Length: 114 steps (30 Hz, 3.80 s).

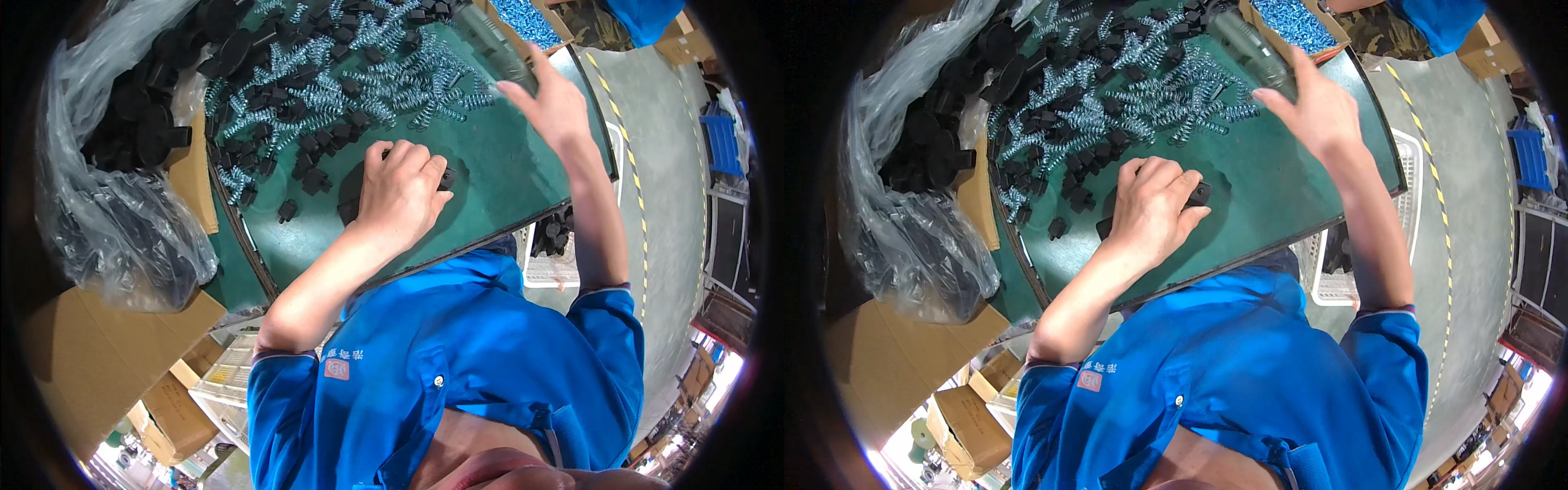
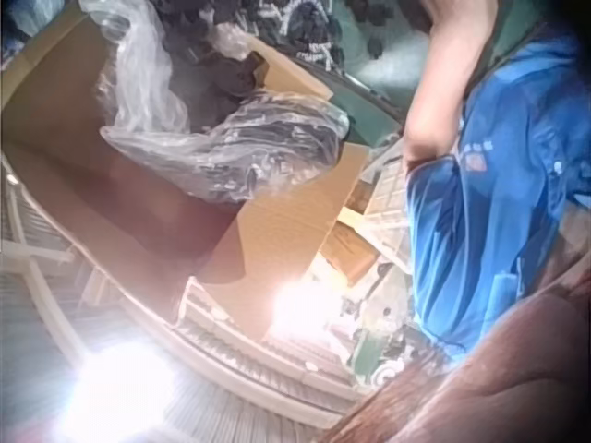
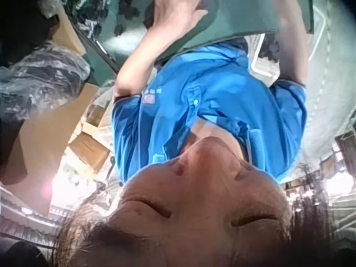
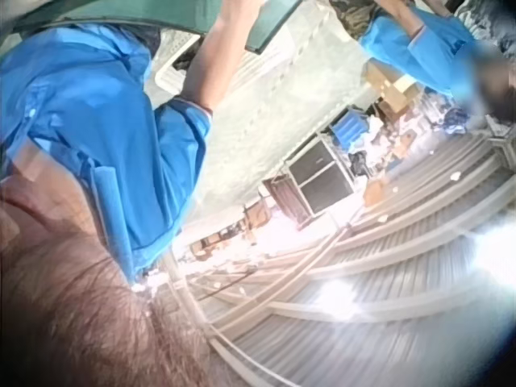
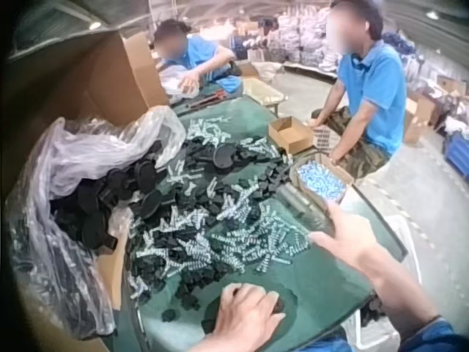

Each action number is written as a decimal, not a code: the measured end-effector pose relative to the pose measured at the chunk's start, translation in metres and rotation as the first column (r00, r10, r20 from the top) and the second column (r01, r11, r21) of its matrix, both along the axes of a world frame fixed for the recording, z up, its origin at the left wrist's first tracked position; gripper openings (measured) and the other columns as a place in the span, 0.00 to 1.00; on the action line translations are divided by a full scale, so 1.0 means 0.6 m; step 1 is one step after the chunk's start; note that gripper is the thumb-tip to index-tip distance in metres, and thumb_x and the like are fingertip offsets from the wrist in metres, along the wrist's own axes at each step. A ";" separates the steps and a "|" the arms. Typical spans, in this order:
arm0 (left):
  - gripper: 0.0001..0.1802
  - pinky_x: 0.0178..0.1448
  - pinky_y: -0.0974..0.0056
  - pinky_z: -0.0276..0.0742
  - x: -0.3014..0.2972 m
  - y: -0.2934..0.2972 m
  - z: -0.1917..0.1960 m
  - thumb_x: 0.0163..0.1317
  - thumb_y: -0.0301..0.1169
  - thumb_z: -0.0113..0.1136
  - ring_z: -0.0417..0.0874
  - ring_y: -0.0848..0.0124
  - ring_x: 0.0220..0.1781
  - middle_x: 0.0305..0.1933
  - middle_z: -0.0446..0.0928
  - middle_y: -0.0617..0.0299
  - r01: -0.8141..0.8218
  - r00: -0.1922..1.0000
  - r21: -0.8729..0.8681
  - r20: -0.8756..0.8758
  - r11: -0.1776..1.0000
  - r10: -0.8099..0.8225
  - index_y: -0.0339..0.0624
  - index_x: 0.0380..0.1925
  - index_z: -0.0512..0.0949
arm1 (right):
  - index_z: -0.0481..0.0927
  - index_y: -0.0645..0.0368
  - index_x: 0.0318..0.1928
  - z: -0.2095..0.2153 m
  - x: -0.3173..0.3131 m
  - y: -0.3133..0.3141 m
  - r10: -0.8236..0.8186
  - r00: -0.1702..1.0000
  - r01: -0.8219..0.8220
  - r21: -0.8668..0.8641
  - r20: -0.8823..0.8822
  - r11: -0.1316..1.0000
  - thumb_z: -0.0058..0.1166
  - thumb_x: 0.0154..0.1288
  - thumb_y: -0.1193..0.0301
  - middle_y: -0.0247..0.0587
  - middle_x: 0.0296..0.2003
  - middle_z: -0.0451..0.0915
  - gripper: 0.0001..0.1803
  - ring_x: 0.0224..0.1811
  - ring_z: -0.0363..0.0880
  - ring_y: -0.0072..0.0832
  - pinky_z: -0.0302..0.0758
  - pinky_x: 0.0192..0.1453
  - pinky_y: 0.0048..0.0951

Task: The person repeatedly picks up small black plastic components and metal springs from a green workbench, aligns them, and uses a pneumatic screwdriver to fasten them together. The assembled units are placed into a white basket on the right side of the table.

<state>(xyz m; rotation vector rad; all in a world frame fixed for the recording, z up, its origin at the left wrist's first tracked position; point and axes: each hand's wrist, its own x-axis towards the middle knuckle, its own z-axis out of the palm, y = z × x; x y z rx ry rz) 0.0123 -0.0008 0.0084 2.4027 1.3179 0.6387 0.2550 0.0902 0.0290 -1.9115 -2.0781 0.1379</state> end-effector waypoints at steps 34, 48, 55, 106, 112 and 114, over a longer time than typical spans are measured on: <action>0.24 0.57 0.54 0.65 0.022 0.003 -0.006 0.41 0.33 0.76 0.76 0.63 0.46 0.33 0.72 0.65 -0.041 0.998 -0.008 0.044 0.999 0.041 0.41 0.41 0.82 | 0.71 0.71 0.43 0.001 -0.089 -0.080 0.458 -0.051 -0.148 0.460 -0.888 0.876 0.68 0.60 0.53 0.47 0.32 0.75 0.32 0.28 0.83 0.34 0.81 0.30 0.30; 0.17 0.58 0.52 0.62 0.021 -0.001 -0.025 0.43 0.33 0.72 0.75 0.65 0.48 0.35 0.75 0.65 -0.058 0.994 0.007 0.095 0.998 0.057 0.43 0.36 0.82 | 0.50 0.56 0.70 0.003 -0.109 -0.085 0.603 0.059 -0.511 0.495 -0.795 0.703 0.67 0.62 0.58 0.47 0.38 0.73 0.46 0.32 0.81 0.34 0.81 0.36 0.34; 0.16 0.58 0.53 0.62 0.018 0.001 -0.024 0.44 0.34 0.72 0.75 0.65 0.49 0.35 0.75 0.65 -0.053 0.993 0.001 0.108 0.999 0.052 0.45 0.35 0.82 | 0.50 0.60 0.70 0.013 -0.110 -0.081 0.637 0.194 -0.567 0.444 -0.746 0.693 0.67 0.61 0.57 0.47 0.38 0.73 0.48 0.32 0.80 0.34 0.81 0.36 0.34; 0.02 0.45 0.60 0.69 0.057 0.114 -0.041 0.50 0.28 0.59 0.75 0.62 0.40 0.34 0.74 0.61 0.116 0.972 0.409 -0.234 0.905 -0.019 0.45 0.25 0.78 | 0.85 0.54 0.44 0.072 0.155 -0.063 0.363 0.897 -0.424 0.260 0.252 0.868 0.61 0.59 0.65 0.43 0.40 0.84 0.13 0.43 0.83 0.43 0.77 0.45 0.43; 0.06 0.45 0.57 0.71 0.035 0.084 -0.016 0.51 0.24 0.63 0.77 0.59 0.41 0.36 0.76 0.57 0.113 0.989 0.261 0.064 0.959 -0.134 0.40 0.30 0.77 | 0.86 0.53 0.40 0.007 0.097 0.179 0.279 0.909 -0.339 0.158 0.309 0.927 0.56 0.57 0.74 0.40 0.36 0.82 0.10 0.45 0.83 0.40 0.80 0.47 0.40; 0.11 0.43 0.55 0.73 0.019 0.066 0.001 0.50 0.22 0.66 0.79 0.56 0.39 0.36 0.77 0.55 0.070 0.974 0.204 0.198 0.976 -0.111 0.39 0.34 0.77 | 0.85 0.55 0.38 -0.011 0.090 0.207 0.282 0.859 -0.335 0.052 0.426 0.941 0.59 0.58 0.71 0.41 0.37 0.83 0.07 0.45 0.84 0.40 0.81 0.47 0.40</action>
